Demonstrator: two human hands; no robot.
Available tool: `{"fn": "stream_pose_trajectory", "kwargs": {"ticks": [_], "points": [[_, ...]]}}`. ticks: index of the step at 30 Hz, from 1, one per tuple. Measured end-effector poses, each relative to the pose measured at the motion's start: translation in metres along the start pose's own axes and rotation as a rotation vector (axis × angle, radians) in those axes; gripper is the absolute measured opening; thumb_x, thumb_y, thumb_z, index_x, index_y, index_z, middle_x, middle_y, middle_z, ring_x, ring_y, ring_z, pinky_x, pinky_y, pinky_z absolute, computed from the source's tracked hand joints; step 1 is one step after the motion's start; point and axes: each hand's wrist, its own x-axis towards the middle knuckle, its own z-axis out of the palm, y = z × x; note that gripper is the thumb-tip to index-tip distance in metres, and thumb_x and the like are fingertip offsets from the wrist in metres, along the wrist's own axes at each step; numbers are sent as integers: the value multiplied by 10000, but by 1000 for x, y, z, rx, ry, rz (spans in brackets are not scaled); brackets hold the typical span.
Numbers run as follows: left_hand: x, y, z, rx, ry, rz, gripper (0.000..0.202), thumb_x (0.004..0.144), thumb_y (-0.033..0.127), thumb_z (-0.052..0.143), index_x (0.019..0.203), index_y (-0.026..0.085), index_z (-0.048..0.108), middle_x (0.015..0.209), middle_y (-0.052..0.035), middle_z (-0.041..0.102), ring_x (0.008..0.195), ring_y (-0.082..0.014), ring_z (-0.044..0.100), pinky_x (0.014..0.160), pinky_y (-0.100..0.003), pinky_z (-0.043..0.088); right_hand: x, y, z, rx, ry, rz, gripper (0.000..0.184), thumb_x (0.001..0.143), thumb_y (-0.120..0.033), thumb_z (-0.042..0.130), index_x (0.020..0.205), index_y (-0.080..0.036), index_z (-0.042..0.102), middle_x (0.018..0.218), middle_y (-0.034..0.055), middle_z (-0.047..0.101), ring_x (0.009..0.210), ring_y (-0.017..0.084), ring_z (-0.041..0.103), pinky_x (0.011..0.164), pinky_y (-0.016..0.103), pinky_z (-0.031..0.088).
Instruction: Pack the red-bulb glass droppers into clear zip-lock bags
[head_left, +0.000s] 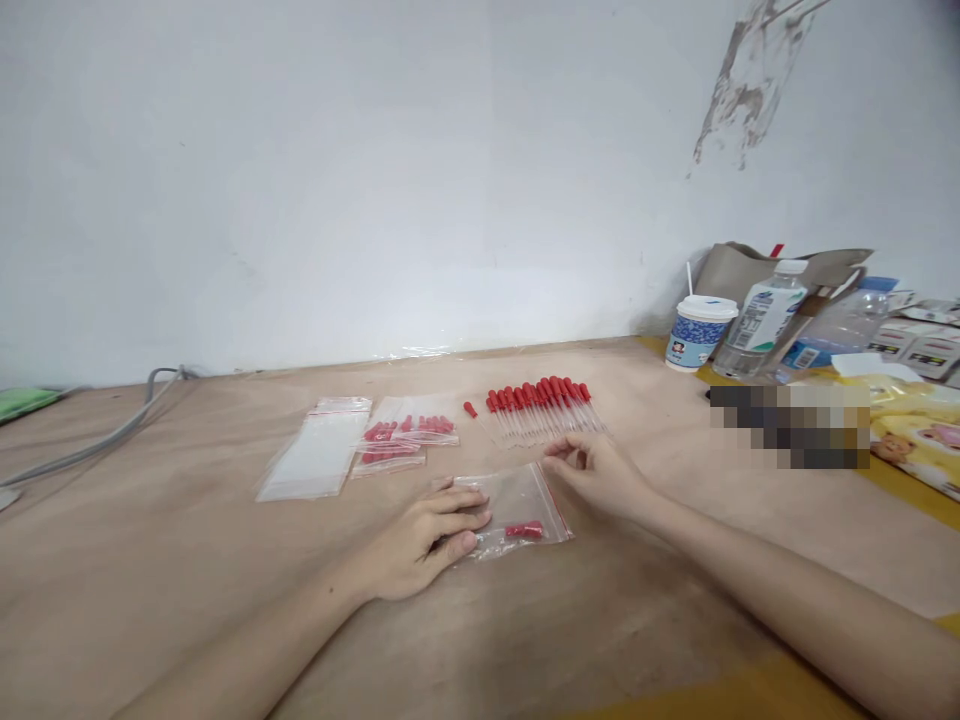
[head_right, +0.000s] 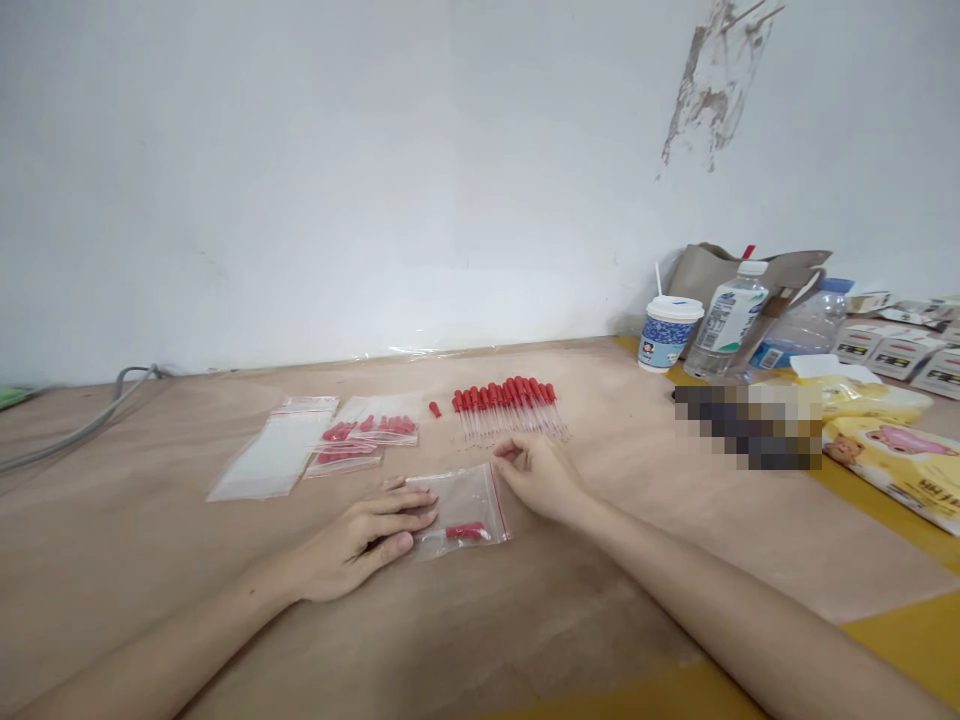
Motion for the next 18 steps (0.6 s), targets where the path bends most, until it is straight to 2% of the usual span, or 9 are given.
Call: {"fn": "stream_pose_trajectory", "kwargs": {"ticks": [2, 4, 8, 10, 13, 16, 18], "points": [[1, 0, -1, 8, -24, 3, 339, 942, 281, 342, 1264, 287, 447, 1324, -18, 435, 1251, -199, 338, 1062, -457, 186, 20, -7, 2, -170, 27, -124, 133, 737, -251, 528, 747, -170, 634, 778, 47, 637, 728, 151, 562, 648, 264, 415], [0, 0, -1, 22, -34, 17, 354, 935, 269, 357, 1283, 294, 419, 1337, -4, 418, 1273, -206, 295, 1060, -458, 190, 42, -20, 9, -282, -14, -200, 150, 754, -204, 497, 782, -178, 641, 843, 46, 643, 805, 156, 567, 716, 264, 406], [-3, 0, 2, 77, -1, 28, 391, 902, 266, 419, 1293, 277, 411, 1371, -20, 367, 1285, -238, 259, 1053, -455, 210, 84, -47, 42, -468, -115, -85, 235, 806, -198, 428, 973, -194, 593, 1010, 72, 623, 961, 199, 554, 769, 291, 403], [-5, 0, 4, 89, 47, 11, 394, 891, 282, 439, 1285, 263, 425, 1376, -40, 352, 1276, -250, 270, 1044, -450, 234, 99, -55, 62, -492, -118, -29, 266, 803, -191, 430, 1033, -136, 550, 1018, 133, 613, 964, 247, 560, 752, 333, 417], [-6, 0, 4, 58, 106, 16, 364, 887, 274, 443, 1248, 242, 469, 1309, -62, 423, 1224, -237, 347, 1014, -413, 302, 110, -61, 85, -506, -142, 53, 288, 802, -162, 414, 1055, -61, 508, 988, 204, 604, 931, 291, 578, 721, 376, 432], [-6, 1, 4, 7, 127, 53, 331, 875, 250, 454, 1198, 226, 521, 1219, -75, 499, 1148, -231, 425, 974, -393, 353, 110, -66, 91, -506, -158, 71, 333, 782, -109, 409, 1105, -44, 463, 1035, 230, 574, 951, 302, 569, 736, 390, 432], [-5, 1, 4, -15, 124, 56, 323, 869, 247, 463, 1182, 224, 538, 1198, -75, 519, 1116, -230, 456, 958, -389, 370, 106, -69, 80, -504, -160, 47, 443, 752, -76, 427, 1192, -56, 385, 1085, 225, 548, 968, 291, 559, 749, 373, 430]]}}
